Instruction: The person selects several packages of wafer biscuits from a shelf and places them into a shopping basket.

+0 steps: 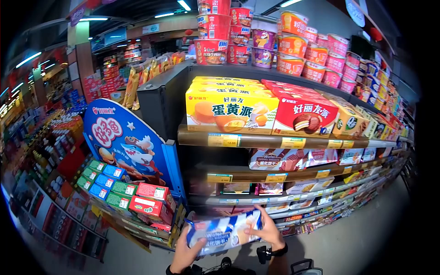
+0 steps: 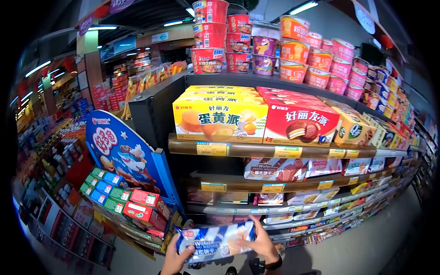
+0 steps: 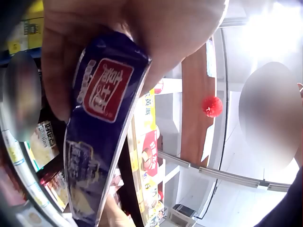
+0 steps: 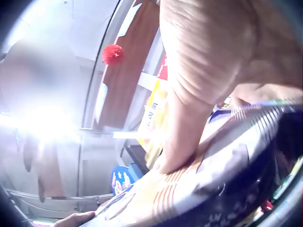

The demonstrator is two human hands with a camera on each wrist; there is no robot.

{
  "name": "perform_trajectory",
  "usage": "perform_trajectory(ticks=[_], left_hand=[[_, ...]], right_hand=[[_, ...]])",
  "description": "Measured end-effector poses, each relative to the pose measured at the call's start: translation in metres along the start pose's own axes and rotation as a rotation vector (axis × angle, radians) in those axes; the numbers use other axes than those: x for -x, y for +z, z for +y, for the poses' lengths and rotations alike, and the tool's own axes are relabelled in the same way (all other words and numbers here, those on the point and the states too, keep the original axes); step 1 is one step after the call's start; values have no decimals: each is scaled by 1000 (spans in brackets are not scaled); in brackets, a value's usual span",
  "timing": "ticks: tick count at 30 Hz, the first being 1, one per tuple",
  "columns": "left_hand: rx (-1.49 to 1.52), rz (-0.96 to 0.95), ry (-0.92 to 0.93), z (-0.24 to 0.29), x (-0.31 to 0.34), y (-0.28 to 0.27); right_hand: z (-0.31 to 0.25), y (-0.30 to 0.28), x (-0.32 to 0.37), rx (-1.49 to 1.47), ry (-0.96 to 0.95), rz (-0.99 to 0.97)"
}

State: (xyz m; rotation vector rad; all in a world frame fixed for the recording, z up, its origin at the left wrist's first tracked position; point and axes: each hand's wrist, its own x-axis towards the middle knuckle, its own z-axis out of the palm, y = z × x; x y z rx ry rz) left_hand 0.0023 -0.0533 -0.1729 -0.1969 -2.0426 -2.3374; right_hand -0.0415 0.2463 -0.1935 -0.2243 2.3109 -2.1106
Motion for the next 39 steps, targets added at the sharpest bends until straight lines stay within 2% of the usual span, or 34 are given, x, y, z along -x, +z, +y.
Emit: perform_trajectory(ticks=[1,4,5,7,8,9,12,15,16,17,19,21,22,24,27,28,31,32,35,37,39], left_hand=[[-84,-47,15,-6,3,-3],[24,-202,-87,-13,9,-6],[24,-260,-106,-27,9,-10],[-15,-297,-109,-48,11,-14],[-33,-319,-112,-57,13,-14],[17,-325,-161,-65,17,-14],[119,-316,-278,-69,28,-7],[64,-340,-212,-71,46,-3],[57,-379,-255,-70,49,-1],[-75,-310,-181,-66,60,0],[-53,-403,-380,-41,66,7],[-112,-400,-385,-31,75,20],[-123,-468,-376,-29,77,24],[-115,-576,-399,-19,83,43],[-56,-685,-412,-22,99,77],[6,-723,-343,-42,105,90],[204,-835,-347,-73,132,143],[190,-865,-367,-64,149,161],[182,-1064,-407,-78,199,200],[232,-1134,-506,-73,240,219],[205,-1176,-482,-80,273,237]], right_hand=[[11,-3,16,48,25,-11],[13,5,68,105,145,108],[5,8,83,167,122,119],[-7,22,108,184,227,267],[13,19,122,108,203,288],[-24,32,131,247,236,323],[-17,44,166,293,212,436],[-43,54,187,366,244,468],[-44,56,195,329,254,483],[-42,57,203,290,268,498],[-34,61,224,213,251,531],[-30,62,244,268,177,613],[-25,61,256,270,212,623],[-21,51,286,290,274,656],[-23,44,330,289,203,783],[-28,42,348,262,243,821],[-44,36,414,343,275,956],[-56,36,437,218,208,982],[-41,30,523,-75,132,1092],[-33,34,570,-143,98,1219],[-32,40,610,-211,115,1293]])
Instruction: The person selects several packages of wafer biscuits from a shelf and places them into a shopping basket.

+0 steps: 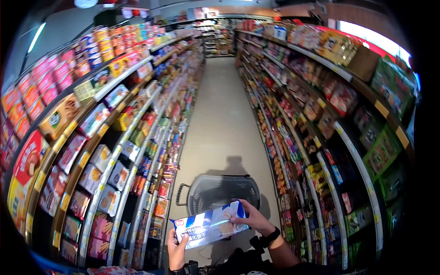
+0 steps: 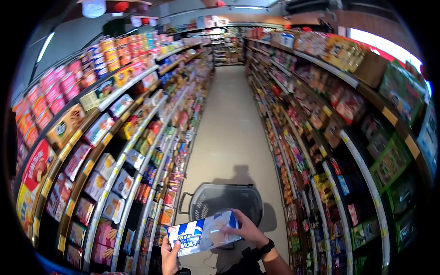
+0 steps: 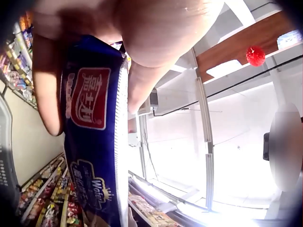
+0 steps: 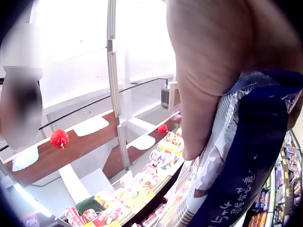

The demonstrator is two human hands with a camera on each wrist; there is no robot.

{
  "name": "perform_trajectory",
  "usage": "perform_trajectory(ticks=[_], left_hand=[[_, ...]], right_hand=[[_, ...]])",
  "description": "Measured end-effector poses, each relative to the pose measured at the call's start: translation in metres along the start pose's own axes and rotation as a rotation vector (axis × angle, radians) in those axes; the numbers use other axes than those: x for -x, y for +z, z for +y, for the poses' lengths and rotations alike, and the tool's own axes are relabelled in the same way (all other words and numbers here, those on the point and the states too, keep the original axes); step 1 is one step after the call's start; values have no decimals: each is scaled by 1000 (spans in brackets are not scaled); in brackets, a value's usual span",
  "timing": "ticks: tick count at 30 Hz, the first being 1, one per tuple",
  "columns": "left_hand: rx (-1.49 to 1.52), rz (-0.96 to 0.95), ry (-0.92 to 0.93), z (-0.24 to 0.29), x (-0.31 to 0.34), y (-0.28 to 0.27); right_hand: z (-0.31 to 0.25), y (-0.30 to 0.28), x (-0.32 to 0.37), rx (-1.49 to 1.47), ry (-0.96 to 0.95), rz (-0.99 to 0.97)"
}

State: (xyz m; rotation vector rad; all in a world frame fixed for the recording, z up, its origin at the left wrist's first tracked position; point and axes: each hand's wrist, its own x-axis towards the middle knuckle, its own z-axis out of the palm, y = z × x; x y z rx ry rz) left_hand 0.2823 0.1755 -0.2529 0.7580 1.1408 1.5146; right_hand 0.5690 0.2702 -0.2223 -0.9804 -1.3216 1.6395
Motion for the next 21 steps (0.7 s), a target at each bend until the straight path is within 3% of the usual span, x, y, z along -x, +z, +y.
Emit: perform_trajectory(ticks=[6,8,9,15,18,21], left_hand=[[-23,-55,-63,-67,-21,60],[-166,-16,-248,-58,-21,85],[-165,-42,-225,-68,-25,88],[-323,-132,-156,-120,-62,89],[-474,-174,-172,-147,-93,82],[-603,-232,-93,-206,-138,52]], right_hand=[[37,-80,18,-87,47,185],[57,-98,21,-94,37,222],[66,-105,22,-60,57,242],[143,-131,12,9,89,354],[156,-134,-3,60,196,351],[199,-138,-30,214,237,430]])
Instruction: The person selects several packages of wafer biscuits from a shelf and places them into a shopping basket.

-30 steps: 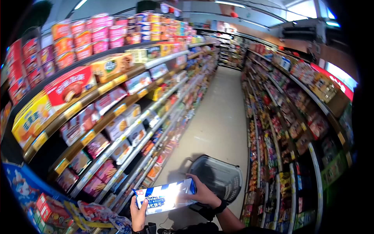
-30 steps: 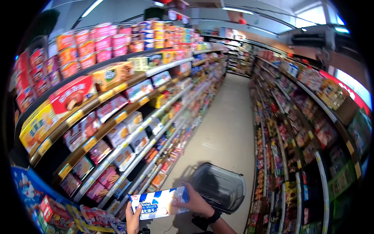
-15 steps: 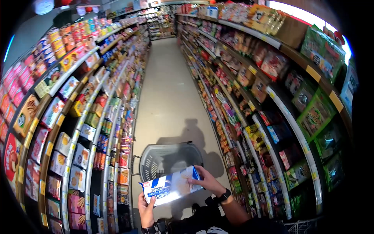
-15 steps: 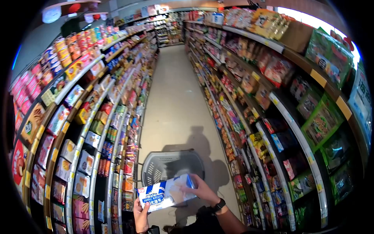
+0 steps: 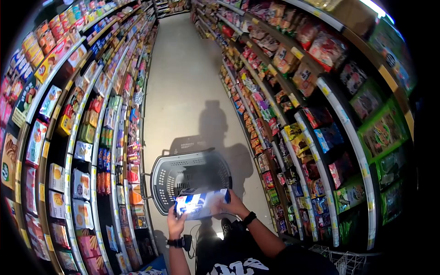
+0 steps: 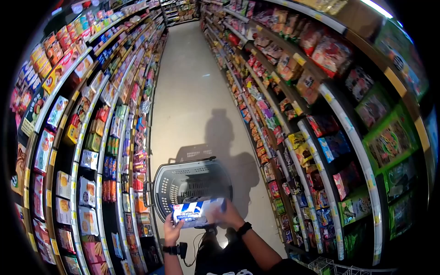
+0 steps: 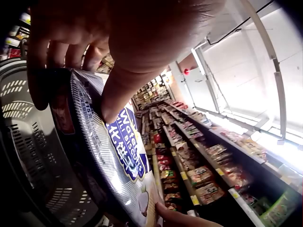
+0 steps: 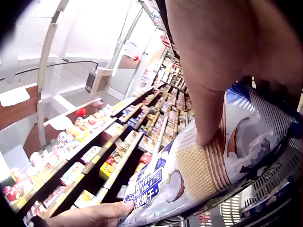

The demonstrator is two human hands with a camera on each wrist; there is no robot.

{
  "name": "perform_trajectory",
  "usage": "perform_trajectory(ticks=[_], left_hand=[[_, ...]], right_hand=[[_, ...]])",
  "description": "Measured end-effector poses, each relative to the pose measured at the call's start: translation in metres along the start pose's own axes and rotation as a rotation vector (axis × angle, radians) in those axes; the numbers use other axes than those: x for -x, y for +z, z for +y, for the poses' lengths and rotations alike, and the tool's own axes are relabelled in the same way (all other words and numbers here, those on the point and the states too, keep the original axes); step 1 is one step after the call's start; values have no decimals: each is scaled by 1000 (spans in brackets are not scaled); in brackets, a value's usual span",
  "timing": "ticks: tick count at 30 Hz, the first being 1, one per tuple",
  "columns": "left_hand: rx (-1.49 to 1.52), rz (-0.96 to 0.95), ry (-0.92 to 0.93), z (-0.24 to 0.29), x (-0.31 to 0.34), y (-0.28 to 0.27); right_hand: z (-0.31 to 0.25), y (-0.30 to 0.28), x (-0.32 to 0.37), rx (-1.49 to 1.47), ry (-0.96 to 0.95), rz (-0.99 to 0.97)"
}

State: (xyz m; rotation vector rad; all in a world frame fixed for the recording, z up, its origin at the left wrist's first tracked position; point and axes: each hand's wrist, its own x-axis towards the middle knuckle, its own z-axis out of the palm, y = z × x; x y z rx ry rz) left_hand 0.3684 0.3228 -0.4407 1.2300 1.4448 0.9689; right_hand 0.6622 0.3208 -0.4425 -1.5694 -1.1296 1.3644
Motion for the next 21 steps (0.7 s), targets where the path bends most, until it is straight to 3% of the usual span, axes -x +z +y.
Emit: perform_trajectory(ticks=[2,5,7,10,12,14,18,21], left_hand=[[114,15,-56,-38,-31,4],[-72,44,-92,-93,-77,0],[-366,3,-229,-77,-99,-7],[-500,-49,-250,-103,-129,-12],[-623,-75,-241,-127,-142,-12],[-648,-118,-308,-152,-156,-10],[-757,-238,-537,-168,-176,-7],[-787,-288,-654,-189,-182,-4]], right_hand=[[4,11,-16,93,32,40],[63,37,-64,185,23,92],[53,48,-79,186,60,60],[96,69,-120,285,123,31],[148,85,-138,379,238,44],[146,94,-147,494,435,-15],[258,113,-155,403,411,4],[247,114,-149,438,496,-16]])
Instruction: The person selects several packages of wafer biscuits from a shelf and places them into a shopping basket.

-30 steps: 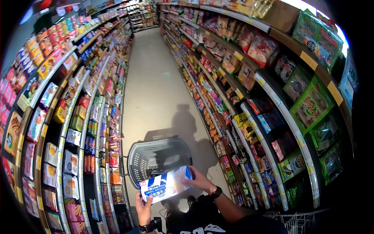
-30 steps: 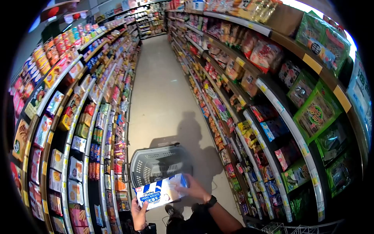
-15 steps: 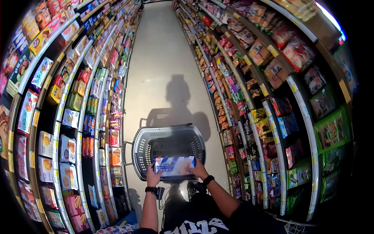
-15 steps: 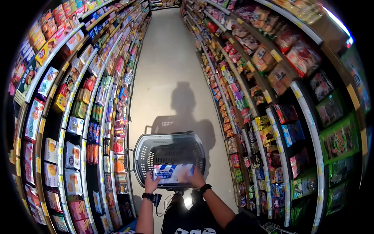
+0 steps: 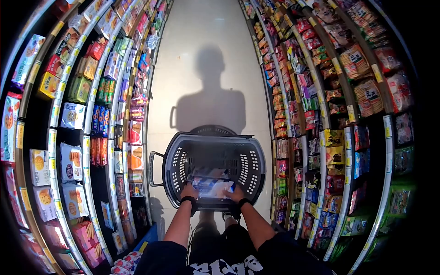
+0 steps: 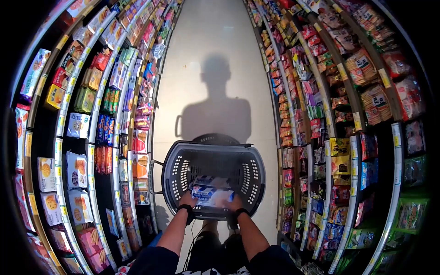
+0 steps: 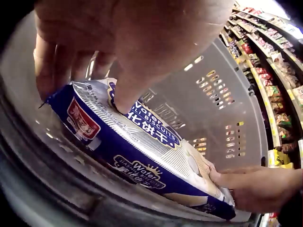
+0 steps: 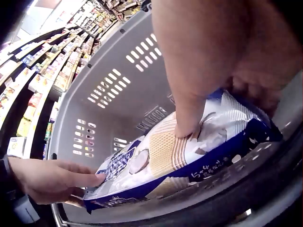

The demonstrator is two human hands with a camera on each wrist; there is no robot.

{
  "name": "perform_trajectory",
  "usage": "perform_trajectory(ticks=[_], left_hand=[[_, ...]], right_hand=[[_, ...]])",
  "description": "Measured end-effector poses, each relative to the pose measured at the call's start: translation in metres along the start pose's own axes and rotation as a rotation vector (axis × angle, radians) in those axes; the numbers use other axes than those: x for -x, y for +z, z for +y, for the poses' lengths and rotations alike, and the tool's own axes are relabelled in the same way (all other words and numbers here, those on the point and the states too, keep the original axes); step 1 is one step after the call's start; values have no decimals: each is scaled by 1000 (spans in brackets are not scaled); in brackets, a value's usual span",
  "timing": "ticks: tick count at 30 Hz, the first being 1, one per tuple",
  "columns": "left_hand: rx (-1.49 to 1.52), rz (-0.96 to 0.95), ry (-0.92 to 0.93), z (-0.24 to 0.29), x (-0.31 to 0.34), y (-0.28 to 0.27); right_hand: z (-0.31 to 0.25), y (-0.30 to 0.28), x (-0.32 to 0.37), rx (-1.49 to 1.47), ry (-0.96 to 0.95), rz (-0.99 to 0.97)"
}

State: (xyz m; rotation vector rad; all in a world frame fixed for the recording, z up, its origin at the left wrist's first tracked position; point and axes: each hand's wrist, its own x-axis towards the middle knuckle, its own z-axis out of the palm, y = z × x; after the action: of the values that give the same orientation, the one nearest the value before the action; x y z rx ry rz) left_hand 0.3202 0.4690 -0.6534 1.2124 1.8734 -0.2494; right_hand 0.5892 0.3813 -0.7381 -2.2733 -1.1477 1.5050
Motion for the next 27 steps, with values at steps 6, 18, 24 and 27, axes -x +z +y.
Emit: perform_trajectory(ticks=[6,18,24,27], left_hand=[[6,-97,-7,-22,-23,26],[-232,-222,91,-19,-24,32],[-134,-160,121,-13,-10,21],[-2,-40,247,-4,15,2]], right_hand=[[-21,4,12,8,102,-5],[-26,17,-9,266,45,-180],[-57,-25,3,59,61,-211],[-49,-43,15,-219,38,-182]])
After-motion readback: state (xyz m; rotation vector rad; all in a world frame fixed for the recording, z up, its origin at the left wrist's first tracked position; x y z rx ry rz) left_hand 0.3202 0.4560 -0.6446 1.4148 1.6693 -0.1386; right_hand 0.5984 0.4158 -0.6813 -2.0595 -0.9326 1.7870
